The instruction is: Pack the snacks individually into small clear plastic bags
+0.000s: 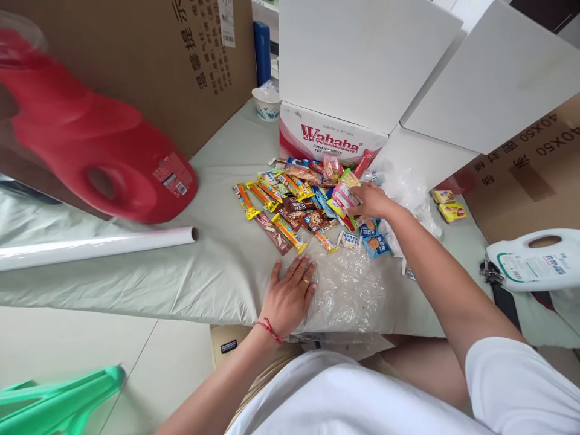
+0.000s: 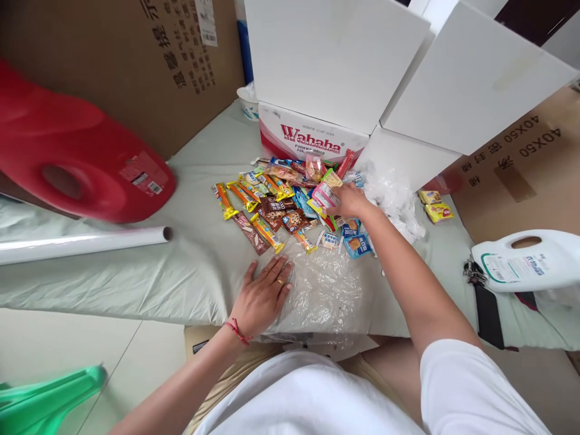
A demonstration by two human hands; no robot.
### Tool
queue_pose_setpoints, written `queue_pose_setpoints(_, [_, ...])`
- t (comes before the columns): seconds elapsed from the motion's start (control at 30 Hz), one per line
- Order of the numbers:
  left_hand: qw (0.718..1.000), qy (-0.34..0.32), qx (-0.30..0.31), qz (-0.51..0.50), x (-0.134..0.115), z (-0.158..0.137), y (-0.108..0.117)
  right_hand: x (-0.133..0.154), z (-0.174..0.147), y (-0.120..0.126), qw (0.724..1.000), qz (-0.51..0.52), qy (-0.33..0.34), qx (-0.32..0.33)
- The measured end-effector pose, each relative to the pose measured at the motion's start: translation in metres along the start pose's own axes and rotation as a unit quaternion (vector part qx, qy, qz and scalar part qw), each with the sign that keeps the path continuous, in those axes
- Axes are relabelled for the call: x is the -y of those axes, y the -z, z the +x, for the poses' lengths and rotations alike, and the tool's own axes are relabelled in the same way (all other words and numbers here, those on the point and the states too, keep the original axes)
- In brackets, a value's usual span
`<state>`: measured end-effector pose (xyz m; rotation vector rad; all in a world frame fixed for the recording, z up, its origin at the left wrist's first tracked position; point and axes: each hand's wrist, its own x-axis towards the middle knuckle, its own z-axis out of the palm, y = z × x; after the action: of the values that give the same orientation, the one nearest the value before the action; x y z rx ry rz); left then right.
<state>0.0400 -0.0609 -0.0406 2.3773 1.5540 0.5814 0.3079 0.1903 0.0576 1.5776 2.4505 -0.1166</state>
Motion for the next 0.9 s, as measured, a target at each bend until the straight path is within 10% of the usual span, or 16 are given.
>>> queue_pose_setpoints(0.2, [1.0,0.02,0.006,-0.004,-0.002,0.001,0.002,0.046,0.021,-0.003,0.994,0.013,-0.101,-0.036])
queue_pose_setpoints(0.47, [0.999,0.03,0.002,-0.011,-0.001,0.0,-0.002,0.071,-0.08,0.046,0.971,0.098,0.111,-0.19])
queue_pose_setpoints(0.67, [1.0,0.017,0.004,0.014,0.001,0.002,-0.003,0.117,-0.15,-0.021,0.973,0.093,0.213,0.006])
queue_pose_setpoints(0.9, [0.999,-0.002,0.028,0.045,0.02,-0.001,0.007,0.126,-0.156,-0.089,0.98,0.129,0.149,-0.029])
